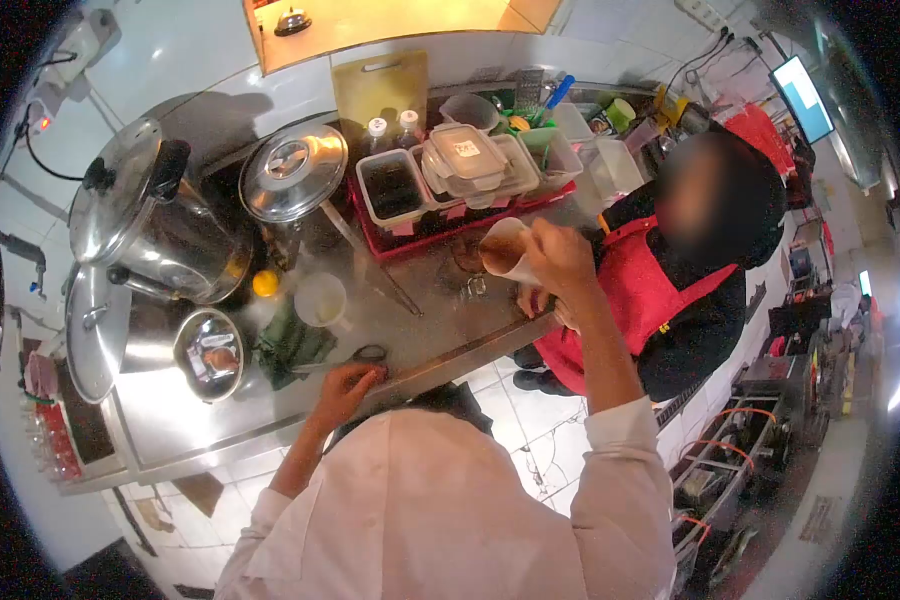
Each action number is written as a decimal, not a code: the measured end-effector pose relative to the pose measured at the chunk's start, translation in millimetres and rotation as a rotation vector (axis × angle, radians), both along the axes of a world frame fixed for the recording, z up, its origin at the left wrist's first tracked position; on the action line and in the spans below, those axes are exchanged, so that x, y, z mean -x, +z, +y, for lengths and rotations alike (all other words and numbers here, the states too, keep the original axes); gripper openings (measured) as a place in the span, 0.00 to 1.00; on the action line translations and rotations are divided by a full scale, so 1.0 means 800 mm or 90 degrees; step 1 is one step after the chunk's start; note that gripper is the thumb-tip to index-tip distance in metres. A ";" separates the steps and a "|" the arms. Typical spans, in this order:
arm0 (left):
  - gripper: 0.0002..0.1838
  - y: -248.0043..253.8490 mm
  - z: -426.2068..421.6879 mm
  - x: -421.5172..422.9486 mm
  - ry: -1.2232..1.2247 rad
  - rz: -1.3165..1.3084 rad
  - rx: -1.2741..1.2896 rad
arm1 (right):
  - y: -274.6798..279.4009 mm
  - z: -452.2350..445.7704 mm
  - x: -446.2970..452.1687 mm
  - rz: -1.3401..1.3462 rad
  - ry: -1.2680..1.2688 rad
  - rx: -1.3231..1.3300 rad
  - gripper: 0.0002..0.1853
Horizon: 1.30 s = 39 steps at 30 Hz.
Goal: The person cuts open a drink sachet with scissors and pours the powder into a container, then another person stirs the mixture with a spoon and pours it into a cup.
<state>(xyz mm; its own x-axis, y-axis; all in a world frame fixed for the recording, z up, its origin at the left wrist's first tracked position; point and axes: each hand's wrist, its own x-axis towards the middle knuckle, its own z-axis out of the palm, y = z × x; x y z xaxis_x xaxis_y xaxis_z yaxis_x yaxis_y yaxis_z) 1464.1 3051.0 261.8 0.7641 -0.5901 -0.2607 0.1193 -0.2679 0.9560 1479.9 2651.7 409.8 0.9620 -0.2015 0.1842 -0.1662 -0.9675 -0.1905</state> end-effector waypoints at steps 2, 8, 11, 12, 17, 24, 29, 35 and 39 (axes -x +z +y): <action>0.12 0.000 -0.004 -0.002 -0.016 0.005 -0.021 | -0.006 0.002 0.024 0.007 -0.092 -0.126 0.14; 0.11 0.016 -0.027 -0.007 -0.066 -0.058 -0.013 | -0.073 0.005 0.076 -0.207 -0.156 -0.426 0.16; 0.11 0.030 -0.041 -0.013 -0.095 -0.051 -0.001 | -0.077 0.043 0.111 -0.290 -0.167 -0.483 0.15; 0.11 0.036 -0.044 -0.014 -0.110 -0.051 -0.006 | -0.083 0.053 0.126 -0.280 -0.201 -0.567 0.14; 0.12 0.048 -0.061 -0.016 -0.158 0.001 0.050 | -0.090 0.136 0.158 -0.252 -0.188 -0.878 0.12; 0.20 0.064 -0.087 0.000 -0.151 0.022 0.073 | -0.133 0.214 0.139 -0.106 -0.168 -0.886 0.11; 0.29 0.041 -0.085 -0.012 -0.027 0.128 -0.031 | -0.138 0.236 0.128 -0.052 -0.101 -0.801 0.08; 0.29 0.061 -0.047 -0.006 0.107 0.084 -0.135 | -0.104 0.257 0.122 -0.002 0.106 -0.704 0.08; 0.26 0.079 0.017 -0.005 0.147 -0.008 -0.096 | -0.087 0.252 0.109 0.014 0.367 -0.633 0.05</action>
